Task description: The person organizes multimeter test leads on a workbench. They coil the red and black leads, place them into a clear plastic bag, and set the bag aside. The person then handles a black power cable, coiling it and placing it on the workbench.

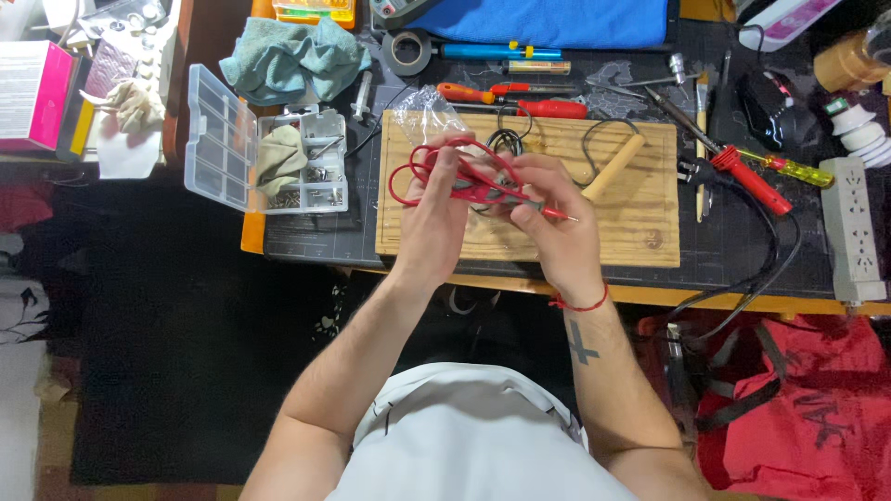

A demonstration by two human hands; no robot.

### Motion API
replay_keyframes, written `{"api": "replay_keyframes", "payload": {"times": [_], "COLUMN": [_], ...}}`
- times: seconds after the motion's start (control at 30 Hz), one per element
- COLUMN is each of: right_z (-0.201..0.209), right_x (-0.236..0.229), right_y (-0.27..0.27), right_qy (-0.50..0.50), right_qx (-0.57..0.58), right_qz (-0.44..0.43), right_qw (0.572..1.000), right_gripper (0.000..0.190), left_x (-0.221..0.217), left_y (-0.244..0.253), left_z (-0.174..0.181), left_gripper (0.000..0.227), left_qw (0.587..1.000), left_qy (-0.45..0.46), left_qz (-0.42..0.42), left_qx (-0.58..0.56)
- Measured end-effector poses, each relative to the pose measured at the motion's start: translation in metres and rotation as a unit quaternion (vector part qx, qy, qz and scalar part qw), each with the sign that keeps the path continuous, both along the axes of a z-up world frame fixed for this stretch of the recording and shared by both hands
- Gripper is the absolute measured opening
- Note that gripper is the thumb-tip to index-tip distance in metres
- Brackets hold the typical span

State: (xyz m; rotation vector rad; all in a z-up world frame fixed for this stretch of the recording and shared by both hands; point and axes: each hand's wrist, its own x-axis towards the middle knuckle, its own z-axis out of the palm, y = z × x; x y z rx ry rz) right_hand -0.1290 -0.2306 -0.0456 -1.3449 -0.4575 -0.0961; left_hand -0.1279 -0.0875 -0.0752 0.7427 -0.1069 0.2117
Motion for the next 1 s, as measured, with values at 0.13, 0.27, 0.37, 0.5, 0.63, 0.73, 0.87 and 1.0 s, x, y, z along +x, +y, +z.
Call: {"api": "replay_keyframes", "payload": {"times": [0.13, 0.27, 0.37, 0.5, 0.63, 0.73, 0.87, 1.0], "right_z": [-0.047, -0.044, -0.039, -0.033, -0.024, -0.02, -0.01, -0.013], "right_x": [0.017, 0.015, 0.014, 0.012, 0.009, 0.009, 0.007, 0.008], "right_y": [-0.021, -0.015, -0.015, -0.012, -0.011, -0.01, -0.007, -0.008], "right_qy": [0.058, 0.054, -0.022, -0.078, -0.145, -0.181, -0.19, -0.192], "right_qx": [0.029, -0.007, -0.087, -0.136, -0.203, -0.203, -0.201, -0.211], "right_qz": [-0.033, -0.048, -0.081, -0.108, -0.122, -0.128, -0.134, -0.13], "right_qw": [0.997, 0.997, 0.993, 0.982, 0.961, 0.954, 0.952, 0.95], "right_gripper": [0.027, 0.034, 0.034, 0.037, 0.037, 0.028, 0.021, 0.019], "left_x": [-0.003, -0.002, -0.004, -0.01, -0.008, -0.006, -0.007, -0.008], "left_y": [0.003, 0.005, 0.012, 0.008, 0.005, 0.009, 0.012, 0.015], "left_z": [0.01, 0.01, 0.014, 0.024, 0.015, 0.012, 0.013, 0.022], "left_gripper": [0.036, 0.038, 0.033, 0.028, 0.029, 0.036, 0.051, 0.067], "left_qw": [1.0, 0.998, 0.993, 0.983, 0.985, 0.982, 0.984, 0.973], "left_qy": [-0.009, -0.024, -0.015, 0.005, 0.009, 0.007, -0.011, -0.034], "left_qz": [0.02, 0.001, 0.008, 0.044, 0.042, 0.046, -0.011, -0.037], "left_qx": [0.01, 0.059, 0.117, 0.18, 0.167, 0.183, 0.178, 0.224]}}
